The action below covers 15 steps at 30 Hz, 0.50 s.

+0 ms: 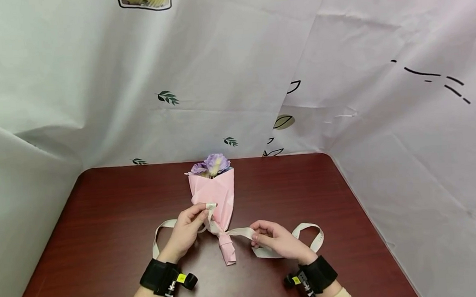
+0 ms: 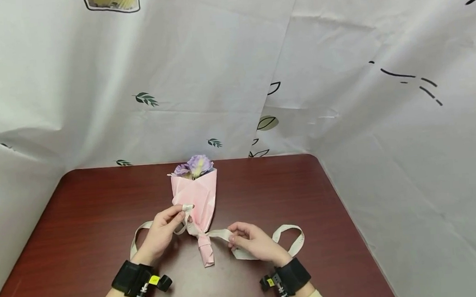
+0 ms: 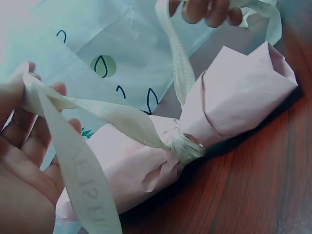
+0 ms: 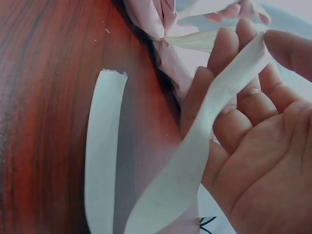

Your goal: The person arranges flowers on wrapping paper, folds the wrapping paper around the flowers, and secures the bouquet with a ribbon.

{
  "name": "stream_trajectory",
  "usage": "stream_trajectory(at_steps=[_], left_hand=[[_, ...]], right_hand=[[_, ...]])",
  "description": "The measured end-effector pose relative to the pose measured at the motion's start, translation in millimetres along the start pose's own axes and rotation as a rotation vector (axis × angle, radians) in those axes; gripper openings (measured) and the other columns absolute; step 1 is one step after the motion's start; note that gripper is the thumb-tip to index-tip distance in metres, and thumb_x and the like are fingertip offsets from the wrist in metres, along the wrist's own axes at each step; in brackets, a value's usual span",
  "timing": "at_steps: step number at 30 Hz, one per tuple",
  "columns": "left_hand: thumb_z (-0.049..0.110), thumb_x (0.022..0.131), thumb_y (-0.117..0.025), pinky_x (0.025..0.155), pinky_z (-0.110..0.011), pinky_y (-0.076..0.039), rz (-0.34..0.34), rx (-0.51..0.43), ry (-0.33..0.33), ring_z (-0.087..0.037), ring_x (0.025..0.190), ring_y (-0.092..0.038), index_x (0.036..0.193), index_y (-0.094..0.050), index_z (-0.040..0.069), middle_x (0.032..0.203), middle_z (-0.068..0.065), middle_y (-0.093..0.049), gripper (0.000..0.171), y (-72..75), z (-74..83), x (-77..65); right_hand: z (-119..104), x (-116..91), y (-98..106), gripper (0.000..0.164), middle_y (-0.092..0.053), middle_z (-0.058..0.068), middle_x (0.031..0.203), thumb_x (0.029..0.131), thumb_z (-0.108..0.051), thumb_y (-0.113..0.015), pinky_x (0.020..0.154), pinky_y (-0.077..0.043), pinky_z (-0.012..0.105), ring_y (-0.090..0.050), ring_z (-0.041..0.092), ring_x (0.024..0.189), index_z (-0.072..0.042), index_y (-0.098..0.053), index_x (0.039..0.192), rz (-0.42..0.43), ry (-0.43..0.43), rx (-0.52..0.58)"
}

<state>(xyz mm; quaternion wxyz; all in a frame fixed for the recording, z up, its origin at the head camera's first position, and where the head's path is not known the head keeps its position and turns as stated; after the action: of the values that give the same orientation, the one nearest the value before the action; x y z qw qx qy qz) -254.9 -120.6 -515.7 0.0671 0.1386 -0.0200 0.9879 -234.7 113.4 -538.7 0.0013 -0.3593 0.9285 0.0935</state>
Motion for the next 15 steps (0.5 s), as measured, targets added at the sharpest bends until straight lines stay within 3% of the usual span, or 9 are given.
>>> stream_trajectory(at_steps=[3,6,12,15], left_hand=[[-0.004,0.107,-0.058,0.075,-0.022,-0.050,0.004,-0.002,-0.005,-0.005,0.089,-0.059,0.120,-0.067,-0.013,0.105,0.000,-0.070,0.018,0.1,0.1,-1.2],[-0.007,0.106,-0.058,0.065,-0.018,-0.046,0.012,-0.030,-0.007,-0.003,0.076,-0.055,0.114,-0.063,-0.012,0.093,0.002,-0.065,0.011,-0.1,-0.9,-2.3],[-0.001,0.111,-0.051,0.056,-0.021,-0.038,-0.047,-0.064,-0.003,-0.005,0.065,-0.045,0.117,-0.055,-0.007,0.085,0.002,-0.052,0.009,-8.1,-1.7,-5.3],[0.002,0.114,-0.045,0.050,-0.024,-0.033,-0.066,-0.082,0.015,-0.006,0.059,-0.040,0.121,-0.051,-0.007,0.084,-0.001,-0.047,0.013,-10.8,-2.6,-7.3]], right_hand=[[-6.1,1.8,3.0,0.026,-0.070,0.013,0.100,0.110,-0.011,-0.061,0.081,-0.058,0.027,-0.068,0.012,0.091,0.008,-0.064,0.128,0.006,0.004,-0.017],[-10.4,4.4,8.4,0.024,-0.068,0.013,0.095,0.110,-0.013,-0.063,0.074,-0.056,0.026,-0.065,0.013,0.083,0.003,-0.067,0.126,0.012,-0.010,-0.071],[-18.1,12.7,22.2,0.017,-0.061,0.005,0.074,0.108,-0.022,-0.067,0.054,-0.041,0.022,-0.054,0.016,0.064,-0.006,-0.073,0.108,0.021,-0.078,-0.218],[-24.9,19.3,26.1,0.018,-0.056,-0.003,0.069,0.107,-0.024,-0.068,0.052,-0.038,0.022,-0.050,0.013,0.059,-0.007,-0.073,0.104,-0.013,-0.089,-0.279]])
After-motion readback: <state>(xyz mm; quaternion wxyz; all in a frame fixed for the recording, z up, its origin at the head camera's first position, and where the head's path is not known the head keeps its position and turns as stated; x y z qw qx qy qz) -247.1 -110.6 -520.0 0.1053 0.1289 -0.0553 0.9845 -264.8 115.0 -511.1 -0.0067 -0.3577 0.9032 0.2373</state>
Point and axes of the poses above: each hand's wrist, its own x-axis towards the middle knuckle, its own y-axis out of the back of the hand, z = x × y, the point moved 10 cm from there along x, towards the middle knuckle
